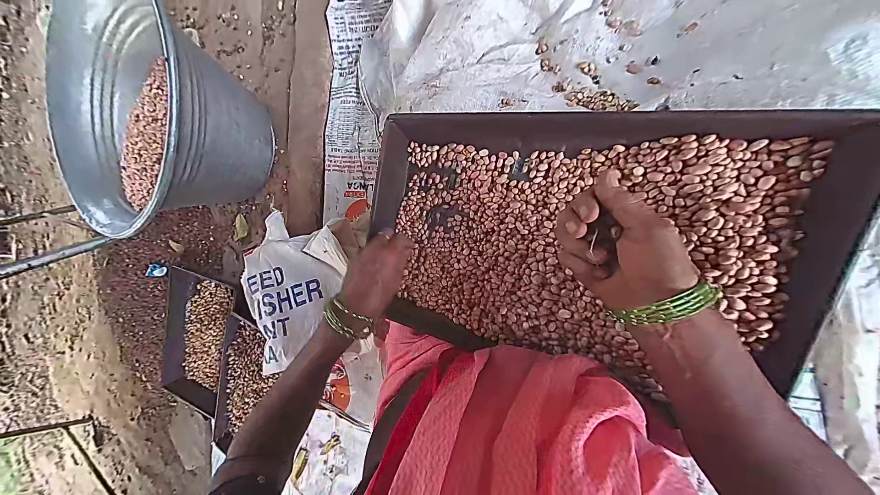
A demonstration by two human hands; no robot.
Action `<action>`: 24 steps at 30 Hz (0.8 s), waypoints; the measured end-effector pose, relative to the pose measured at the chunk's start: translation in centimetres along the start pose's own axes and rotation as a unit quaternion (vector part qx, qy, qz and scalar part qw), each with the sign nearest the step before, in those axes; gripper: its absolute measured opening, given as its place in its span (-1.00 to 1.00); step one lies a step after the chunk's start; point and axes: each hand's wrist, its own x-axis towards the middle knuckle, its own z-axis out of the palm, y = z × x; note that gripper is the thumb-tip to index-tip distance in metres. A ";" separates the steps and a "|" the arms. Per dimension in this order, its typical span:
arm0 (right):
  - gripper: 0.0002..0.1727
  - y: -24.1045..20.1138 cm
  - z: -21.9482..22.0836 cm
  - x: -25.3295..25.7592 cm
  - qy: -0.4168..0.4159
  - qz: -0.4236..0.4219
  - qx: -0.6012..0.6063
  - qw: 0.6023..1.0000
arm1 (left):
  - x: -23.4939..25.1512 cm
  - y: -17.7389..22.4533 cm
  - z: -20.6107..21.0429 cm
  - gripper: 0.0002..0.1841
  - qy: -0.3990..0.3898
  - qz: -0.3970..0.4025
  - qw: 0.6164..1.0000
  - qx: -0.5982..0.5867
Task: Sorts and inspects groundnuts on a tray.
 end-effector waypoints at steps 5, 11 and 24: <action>-0.38 0.3 0.4 0.0 0.009 0.006 0.008 1.000 | 1.8 -1.4 0.3 -0.78 -0.025 0.004 0.996 0.090; -0.39 0.4 0.3 0.1 0.015 0.023 0.001 1.000 | 2.0 -1.5 1.5 -0.77 -0.046 0.019 0.994 0.098; -0.40 1.9 1.5 0.0 0.062 0.066 -0.063 0.994 | 1.9 2.2 -2.5 -0.79 0.079 0.143 0.983 -0.088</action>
